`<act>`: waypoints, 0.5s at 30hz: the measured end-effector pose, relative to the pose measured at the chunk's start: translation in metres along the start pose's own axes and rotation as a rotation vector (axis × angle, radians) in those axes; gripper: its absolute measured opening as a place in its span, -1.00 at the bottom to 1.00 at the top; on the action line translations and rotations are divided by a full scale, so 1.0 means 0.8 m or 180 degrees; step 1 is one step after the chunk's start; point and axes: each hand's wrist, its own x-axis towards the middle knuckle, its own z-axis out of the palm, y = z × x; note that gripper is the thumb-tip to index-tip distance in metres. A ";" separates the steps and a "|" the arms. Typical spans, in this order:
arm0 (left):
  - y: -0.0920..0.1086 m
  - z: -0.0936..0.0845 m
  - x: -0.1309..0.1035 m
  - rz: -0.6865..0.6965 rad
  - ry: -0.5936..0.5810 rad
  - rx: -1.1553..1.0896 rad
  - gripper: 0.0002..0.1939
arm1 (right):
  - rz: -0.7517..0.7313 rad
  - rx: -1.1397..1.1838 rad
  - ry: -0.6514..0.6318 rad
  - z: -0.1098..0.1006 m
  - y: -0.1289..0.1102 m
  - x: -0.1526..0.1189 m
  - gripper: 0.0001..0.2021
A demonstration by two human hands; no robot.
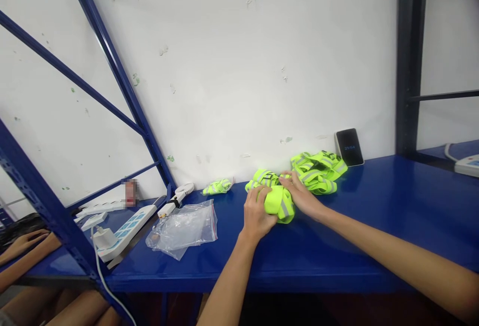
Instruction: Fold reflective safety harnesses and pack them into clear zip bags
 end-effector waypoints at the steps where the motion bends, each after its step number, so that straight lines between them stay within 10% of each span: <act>1: 0.000 -0.002 0.001 -0.0220 -0.0070 -0.0238 -0.34 | -0.0431 -0.0322 -0.0205 -0.006 -0.005 -0.002 -0.46; 6: 0.003 -0.009 0.008 -0.0947 -0.0494 -0.1140 -0.09 | -0.1265 -0.1608 -0.1612 -0.033 -0.030 -0.003 -0.42; 15: 0.004 0.003 0.000 -0.0718 -0.0149 -0.0829 -0.22 | -0.1195 -0.1688 -0.0613 -0.013 0.003 0.004 -0.78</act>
